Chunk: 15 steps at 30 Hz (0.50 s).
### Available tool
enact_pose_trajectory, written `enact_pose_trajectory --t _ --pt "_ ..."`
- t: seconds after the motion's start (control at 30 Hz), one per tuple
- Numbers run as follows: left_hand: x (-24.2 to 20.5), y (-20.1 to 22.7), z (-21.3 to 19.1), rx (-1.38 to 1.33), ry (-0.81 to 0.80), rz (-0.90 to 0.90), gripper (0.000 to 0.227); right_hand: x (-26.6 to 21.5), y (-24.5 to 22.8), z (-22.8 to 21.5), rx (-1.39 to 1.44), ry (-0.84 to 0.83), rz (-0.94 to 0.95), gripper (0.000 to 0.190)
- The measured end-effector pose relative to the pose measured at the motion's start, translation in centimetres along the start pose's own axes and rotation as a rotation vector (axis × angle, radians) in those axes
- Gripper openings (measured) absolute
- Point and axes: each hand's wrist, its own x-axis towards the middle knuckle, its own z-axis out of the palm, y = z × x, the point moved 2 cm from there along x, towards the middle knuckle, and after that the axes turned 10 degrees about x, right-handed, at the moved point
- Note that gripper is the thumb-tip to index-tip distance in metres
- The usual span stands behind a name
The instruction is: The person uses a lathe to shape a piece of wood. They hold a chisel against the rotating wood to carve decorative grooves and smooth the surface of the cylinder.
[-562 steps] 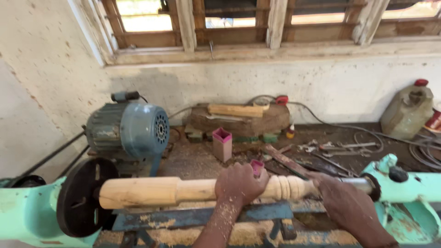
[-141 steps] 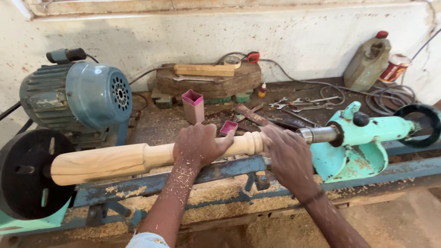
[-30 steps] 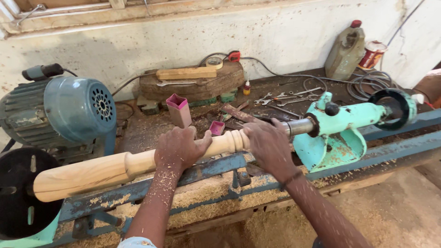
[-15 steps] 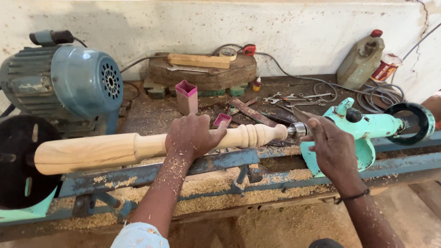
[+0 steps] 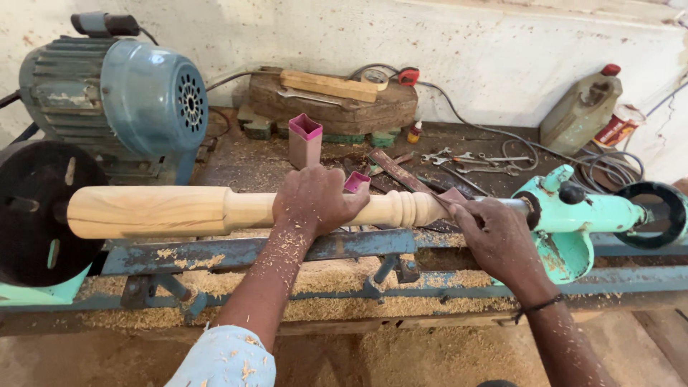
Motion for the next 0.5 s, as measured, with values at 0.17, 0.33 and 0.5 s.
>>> enact_pose_trajectory --t 0.17,0.33,0.5 --pt "0.1 -0.2 -0.2 -0.059 0.026 -0.019 0.055 1.6 -1.7 -0.5 -0.093 -0.063 -0.04 0.034" --pt "0.0 -0.1 -0.3 -0.031 -0.037 -0.015 0.056 7.4 -3.0 1.4 -0.393 -0.423 0.11 0.047" --pt "0.1 -0.1 -0.5 -0.062 0.017 -0.013 0.052 8.7 -3.3 -0.8 -0.501 -0.543 -0.014 0.05"
